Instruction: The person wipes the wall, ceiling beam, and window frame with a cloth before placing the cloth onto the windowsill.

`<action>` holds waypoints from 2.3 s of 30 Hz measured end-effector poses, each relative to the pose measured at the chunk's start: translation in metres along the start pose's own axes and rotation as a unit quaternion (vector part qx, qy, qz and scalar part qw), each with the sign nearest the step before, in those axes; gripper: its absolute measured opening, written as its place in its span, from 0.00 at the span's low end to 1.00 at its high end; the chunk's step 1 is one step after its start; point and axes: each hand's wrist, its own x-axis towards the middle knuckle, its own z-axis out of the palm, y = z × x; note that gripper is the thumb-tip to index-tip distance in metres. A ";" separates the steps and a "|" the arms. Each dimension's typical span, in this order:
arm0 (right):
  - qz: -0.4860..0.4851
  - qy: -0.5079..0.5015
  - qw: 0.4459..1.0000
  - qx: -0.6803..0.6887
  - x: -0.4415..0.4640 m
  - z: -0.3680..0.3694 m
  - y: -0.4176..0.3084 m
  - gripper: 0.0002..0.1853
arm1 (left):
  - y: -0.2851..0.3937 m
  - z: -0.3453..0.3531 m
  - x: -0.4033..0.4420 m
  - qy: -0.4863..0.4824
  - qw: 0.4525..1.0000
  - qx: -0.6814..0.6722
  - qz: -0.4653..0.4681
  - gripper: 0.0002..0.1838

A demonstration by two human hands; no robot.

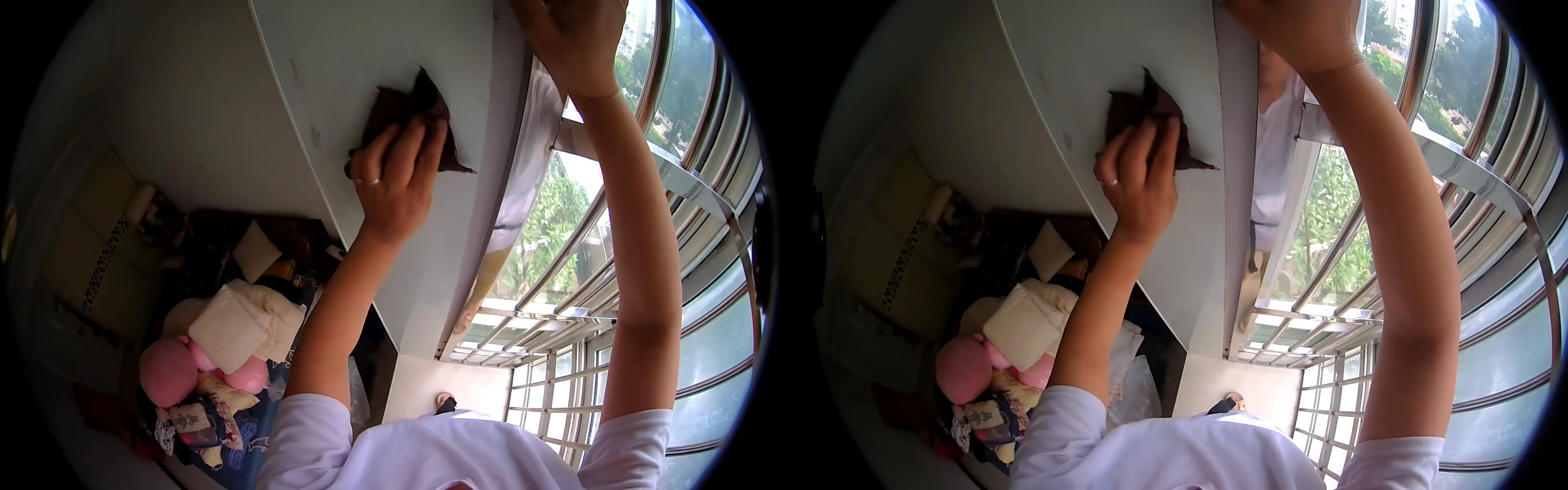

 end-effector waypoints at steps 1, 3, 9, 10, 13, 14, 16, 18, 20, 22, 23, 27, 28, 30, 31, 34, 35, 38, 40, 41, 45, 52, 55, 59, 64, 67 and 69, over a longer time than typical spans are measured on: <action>-0.001 -0.018 1.000 -0.022 0.002 -0.002 -0.001 0.07 | 0.013 -0.005 -0.019 -0.012 0.999 -0.029 0.024 0.13; -0.003 -0.038 0.998 -0.043 0.003 -0.003 -0.001 0.07 | 0.046 -0.007 -0.080 -0.014 0.995 -0.076 0.061 0.13; -0.012 -0.032 0.999 0.004 0.001 0.003 0.002 0.07 | 0.087 -0.043 -0.242 -0.185 0.951 -0.201 0.148 0.09; -0.015 -0.031 0.999 -0.015 0.003 0.004 -0.001 0.07 | 0.087 -0.046 -0.268 -0.212 0.941 -0.195 0.178 0.09; -0.062 -0.074 0.992 -0.084 0.013 -0.002 -0.013 0.08 | 0.066 -0.043 -0.252 -0.215 0.935 -0.193 0.204 0.11; -0.078 -0.074 0.992 -0.068 0.010 0.001 -0.016 0.08 | 0.054 -0.040 -0.239 -0.194 0.947 -0.182 0.182 0.10; -0.108 -0.110 0.984 -0.090 0.008 -0.002 -0.020 0.10 | 0.020 -0.037 -0.197 -0.158 0.964 -0.143 0.161 0.10; -0.113 -0.225 0.959 -0.130 0.015 -0.011 -0.028 0.11 | -0.024 -0.033 -0.150 -0.127 0.980 -0.091 0.123 0.11; -0.102 -0.309 0.937 -0.130 0.004 -0.012 -0.036 0.11 | -0.053 -0.025 -0.109 -0.084 0.995 -0.027 0.048 0.14; -0.096 -0.332 0.936 -0.065 -0.042 -0.013 -0.061 0.21 | -0.060 -0.022 -0.091 -0.050 0.998 0.023 -0.014 0.17; -0.090 -0.369 0.925 -0.027 -0.059 -0.018 -0.077 0.27 | -0.056 -0.020 -0.091 -0.039 0.998 0.036 -0.039 0.18; -0.095 -0.517 0.844 0.107 -0.129 -0.043 -0.141 0.24 | -0.006 -0.020 -0.159 -0.048 0.986 0.040 -0.156 0.19; -0.084 -0.520 0.843 0.106 -0.128 -0.046 -0.143 0.25 | 0.009 -0.022 -0.192 -0.073 0.983 0.036 -0.165 0.21; -0.073 -0.522 0.843 0.108 -0.128 -0.044 -0.145 0.26 | 0.051 -0.039 -0.250 -0.150 0.964 0.040 -0.216 0.28; -0.084 -0.512 0.850 0.089 -0.129 -0.044 -0.145 0.27 | 0.077 -0.050 -0.271 -0.202 0.943 0.049 -0.259 0.32; -0.096 -0.505 0.855 0.067 -0.130 -0.044 -0.148 0.28 | 0.155 -0.053 -0.305 -0.204 0.832 0.029 -0.515 0.35; -0.094 -0.506 0.855 0.064 -0.130 -0.045 -0.147 0.28 | 0.170 -0.049 -0.313 -0.198 0.775 0.012 -0.600 0.37; -0.097 -0.512 0.851 0.062 -0.130 -0.048 -0.148 0.28 | 0.156 -0.044 -0.285 -0.214 0.672 -0.031 -0.708 0.36; -0.094 -0.505 0.856 0.063 -0.129 -0.045 -0.148 0.28 | 0.143 -0.047 -0.258 -0.197 0.659 -0.086 -0.721 0.37; -0.087 -0.505 0.856 0.062 -0.130 -0.046 -0.149 0.27 | 0.140 -0.051 -0.234 -0.148 0.772 -0.102 -0.610 0.40; -0.065 -0.507 0.857 0.069 -0.132 -0.047 -0.149 0.26 | 0.112 -0.039 -0.174 -0.113 0.844 -0.119 -0.511 0.40; -0.077 -0.514 0.853 0.053 -0.134 -0.046 -0.148 0.25 | 0.135 -0.038 -0.312 -0.094 0.758 0.015 -0.645 0.37; -0.087 -0.501 0.860 0.047 -0.135 -0.047 -0.148 0.26 | 0.149 -0.038 -0.345 -0.212 0.524 0.070 -0.822 0.41; -0.099 -0.492 0.864 0.044 -0.137 -0.045 -0.146 0.27 | 0.149 -0.037 -0.371 -0.039 0.115 -0.103 -0.987 0.41; -0.089 -0.493 0.864 0.047 -0.134 -0.045 -0.148 0.26 | 0.182 -0.028 -0.300 -0.137 0.170 -0.157 -0.963 0.39; -0.087 -0.491 0.865 0.051 -0.136 -0.045 -0.148 0.25 | 0.200 -0.033 -0.236 -0.257 0.505 -0.157 -0.809 0.47; -0.082 -0.492 0.865 0.056 -0.135 -0.047 -0.149 0.25 | 0.208 -0.051 -0.186 -0.255 0.689 -0.158 -0.660 0.45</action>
